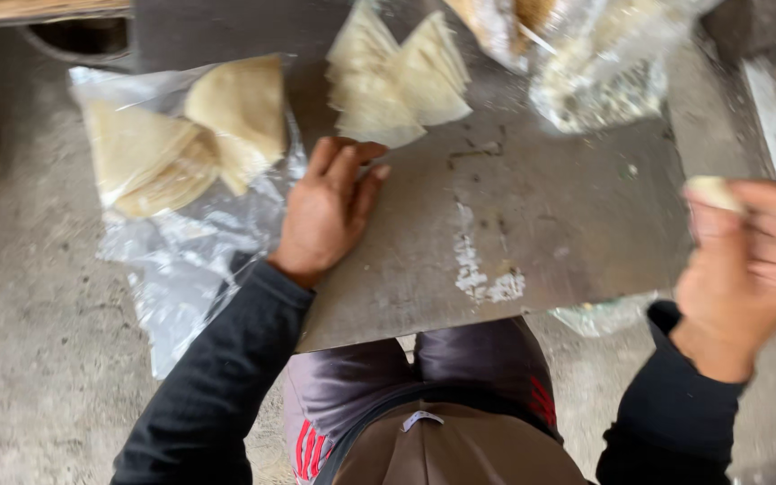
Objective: The person repeatedly scoops a grainy filling into triangular pastry sheets, folds them into sealed triangular packets, and stacks the finished units on the table. The process continues with consistent hand motions and placement of completed items.
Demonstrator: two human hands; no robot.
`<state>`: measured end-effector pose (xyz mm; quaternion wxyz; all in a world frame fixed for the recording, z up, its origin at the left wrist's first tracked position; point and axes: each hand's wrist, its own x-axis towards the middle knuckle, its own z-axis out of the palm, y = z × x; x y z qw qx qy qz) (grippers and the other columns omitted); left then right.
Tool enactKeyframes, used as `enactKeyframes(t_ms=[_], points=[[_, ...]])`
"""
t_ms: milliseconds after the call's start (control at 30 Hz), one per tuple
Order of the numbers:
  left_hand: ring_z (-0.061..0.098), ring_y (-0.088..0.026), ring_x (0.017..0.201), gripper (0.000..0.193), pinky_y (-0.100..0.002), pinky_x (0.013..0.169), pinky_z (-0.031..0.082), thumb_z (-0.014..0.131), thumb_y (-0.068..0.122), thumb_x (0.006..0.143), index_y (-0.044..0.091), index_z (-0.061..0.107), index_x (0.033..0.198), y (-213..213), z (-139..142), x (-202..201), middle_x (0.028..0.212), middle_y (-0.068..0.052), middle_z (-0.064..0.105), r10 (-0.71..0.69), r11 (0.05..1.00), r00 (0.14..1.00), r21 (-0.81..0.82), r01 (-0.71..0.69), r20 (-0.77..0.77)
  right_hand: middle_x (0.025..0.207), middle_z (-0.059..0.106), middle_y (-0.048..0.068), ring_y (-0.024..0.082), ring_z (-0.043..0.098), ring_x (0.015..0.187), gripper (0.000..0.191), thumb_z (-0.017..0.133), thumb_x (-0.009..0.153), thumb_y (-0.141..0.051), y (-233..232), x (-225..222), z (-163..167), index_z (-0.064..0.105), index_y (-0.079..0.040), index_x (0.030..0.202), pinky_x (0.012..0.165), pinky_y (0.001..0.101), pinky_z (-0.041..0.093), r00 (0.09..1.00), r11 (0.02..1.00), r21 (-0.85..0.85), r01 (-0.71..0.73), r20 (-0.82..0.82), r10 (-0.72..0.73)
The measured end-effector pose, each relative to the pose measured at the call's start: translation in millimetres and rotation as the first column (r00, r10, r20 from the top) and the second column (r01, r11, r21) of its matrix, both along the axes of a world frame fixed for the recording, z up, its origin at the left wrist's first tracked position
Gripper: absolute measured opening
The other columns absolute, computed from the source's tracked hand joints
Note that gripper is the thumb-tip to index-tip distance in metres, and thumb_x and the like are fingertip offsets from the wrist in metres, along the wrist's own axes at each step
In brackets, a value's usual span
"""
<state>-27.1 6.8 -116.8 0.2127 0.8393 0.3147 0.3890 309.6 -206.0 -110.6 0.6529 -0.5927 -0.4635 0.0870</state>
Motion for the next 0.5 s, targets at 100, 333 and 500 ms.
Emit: enactKeyframes(t_ms=[100, 333, 500], points=[[0.068, -0.035, 0.090, 0.020, -0.043, 0.075, 0.056, 0.071, 0.009, 0.102, 0.006, 0.068, 0.121, -8, 6, 5, 0.110, -0.016, 0.062, 0.021, 0.999, 1.000, 0.033, -0.020, -0.010, 0.109, 0.061, 0.009, 0.011, 0.056, 0.091, 0.011, 0.064, 0.112, 0.011, -77, 62, -22, 0.061, 0.004, 0.121, 0.086, 0.0193, 0.046, 0.970, 0.986, 0.025, 0.166, -0.184, -0.158], [0.067, -0.025, 0.082, 0.014, -0.036, 0.073, 0.057, 0.073, 0.005, 0.104, 0.004, 0.070, 0.118, -33, 54, 1, 0.110, -0.014, 0.063, 0.056, 0.998, 0.998, 0.025, -0.055, -0.034, 0.104, 0.067, 0.003, 0.010, 0.061, 0.090, 0.021, 0.070, 0.094, -0.008, -171, 82, -82, 0.071, -0.010, 0.115, 0.077, 0.0261, 0.051, 0.877, 0.501, -0.823, 0.266, -0.009, -0.481], [0.067, -0.022, 0.087, 0.007, -0.034, 0.077, 0.056, 0.073, 0.004, 0.110, 0.003, 0.070, 0.116, -29, 54, 19, 0.113, -0.012, 0.063, 0.080, 0.996, 0.996, 0.038, -0.078, -0.037, 0.094, 0.073, 0.011, 0.022, 0.068, 0.083, 0.038, 0.077, 0.085, -0.008, -125, 97, -121, 0.073, -0.001, 0.123, 0.074, 0.0311, 0.052, 0.925, 0.463, -0.832, 0.307, 0.146, -0.351]])
